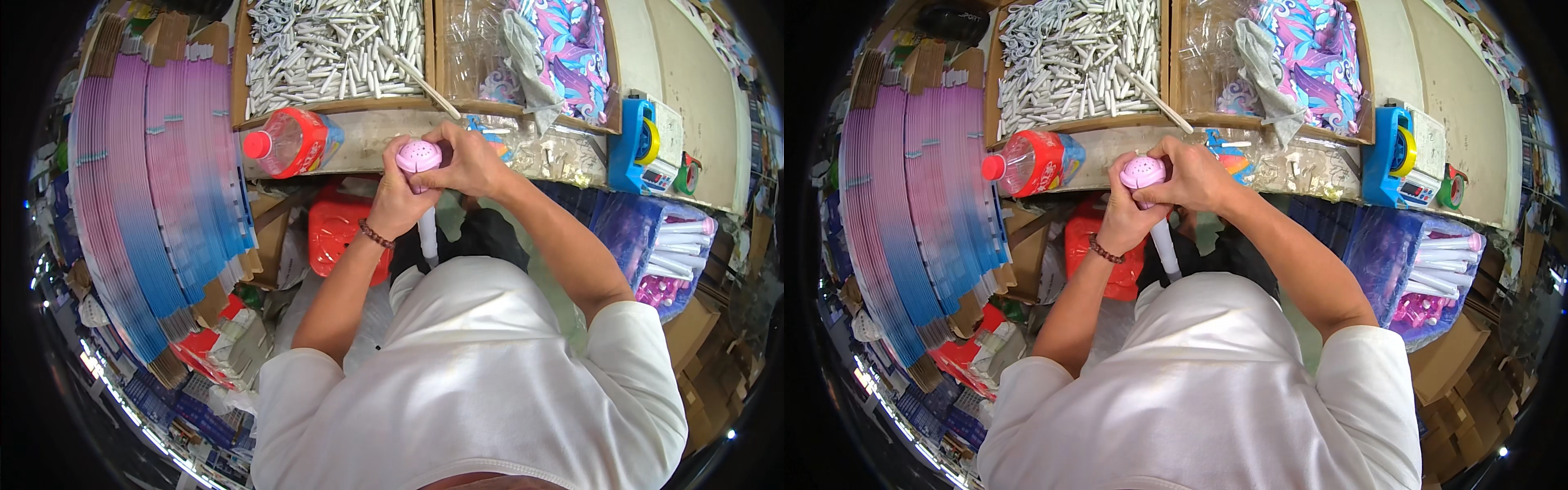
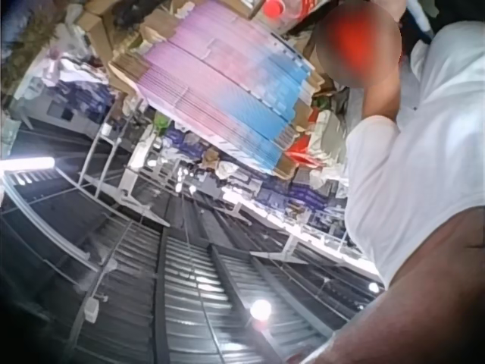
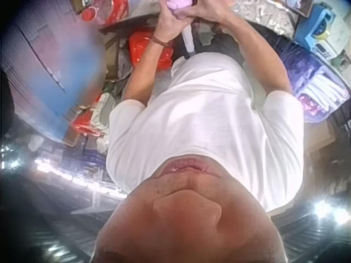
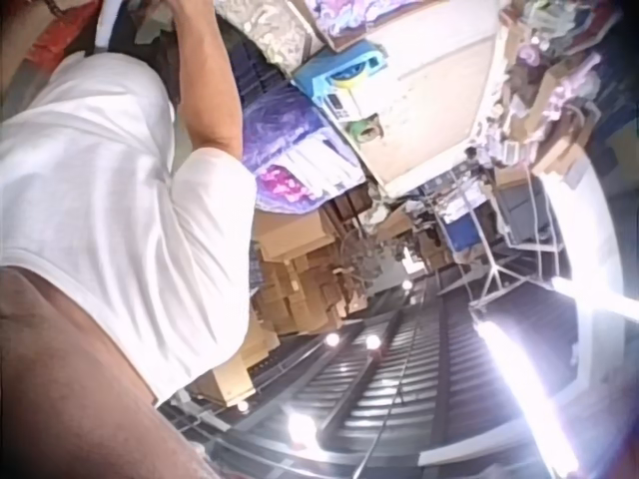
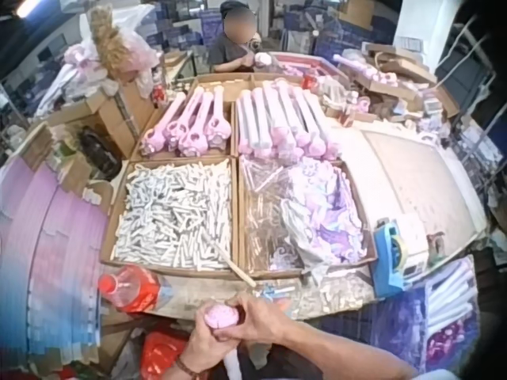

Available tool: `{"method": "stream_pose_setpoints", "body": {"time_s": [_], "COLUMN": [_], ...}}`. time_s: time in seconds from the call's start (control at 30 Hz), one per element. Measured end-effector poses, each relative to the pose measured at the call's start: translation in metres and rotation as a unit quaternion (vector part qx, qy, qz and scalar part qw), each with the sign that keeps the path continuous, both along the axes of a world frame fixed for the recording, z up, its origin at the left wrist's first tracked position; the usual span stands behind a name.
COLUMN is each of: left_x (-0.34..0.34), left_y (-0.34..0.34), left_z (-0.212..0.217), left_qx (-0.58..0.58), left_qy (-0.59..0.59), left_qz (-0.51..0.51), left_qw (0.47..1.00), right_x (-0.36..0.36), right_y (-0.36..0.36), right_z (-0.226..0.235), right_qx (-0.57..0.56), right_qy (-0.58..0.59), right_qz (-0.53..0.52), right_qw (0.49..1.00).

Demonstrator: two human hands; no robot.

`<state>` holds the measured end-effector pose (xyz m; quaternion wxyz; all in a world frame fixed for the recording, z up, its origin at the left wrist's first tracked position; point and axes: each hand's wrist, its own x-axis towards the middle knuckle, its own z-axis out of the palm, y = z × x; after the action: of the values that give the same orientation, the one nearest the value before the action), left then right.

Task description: The person assembles small pink plastic decorative items by inserting a white stick into a pink plastic piece and attaching it to a white cylindrical tube. The person handles the components one at a time and places the assembled items into a nearby container.

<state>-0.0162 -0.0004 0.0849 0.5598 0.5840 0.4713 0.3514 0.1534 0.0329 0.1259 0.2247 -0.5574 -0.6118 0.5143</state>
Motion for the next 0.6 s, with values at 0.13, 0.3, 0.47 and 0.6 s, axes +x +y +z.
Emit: {"method": "stream_pose_setpoints", "body": {"time_s": [0.13,0.3,0.47,0.6], "left_x": [0.001,0.008,-0.005,-0.007], "left_y": [0.0,0.0,0.002,0.004], "left_z": [0.004,0.016,-0.007,-0.006], "left_qx": [-0.042,-0.092,-0.051,-0.052], "left_qy": [0.041,0.113,0.038,-0.003], "left_qz": [0.016,0.063,0.014,-0.001], "left_qw": [0.998,0.987,0.998,0.999], "right_x": [-0.003,-0.014,-0.008,-0.001], "right_y": [0.0,-0.003,0.006,0.009], "right_z": [-0.003,0.007,-0.001,-0.005], "right_qx": [0.011,0.021,0.035,0.002], "right_qy": [-0.002,-0.124,-0.066,0.008], "right_qz": [-0.01,-0.01,0.008,0.014], "right_qw": [1.0,0.992,0.997,1.0]}}
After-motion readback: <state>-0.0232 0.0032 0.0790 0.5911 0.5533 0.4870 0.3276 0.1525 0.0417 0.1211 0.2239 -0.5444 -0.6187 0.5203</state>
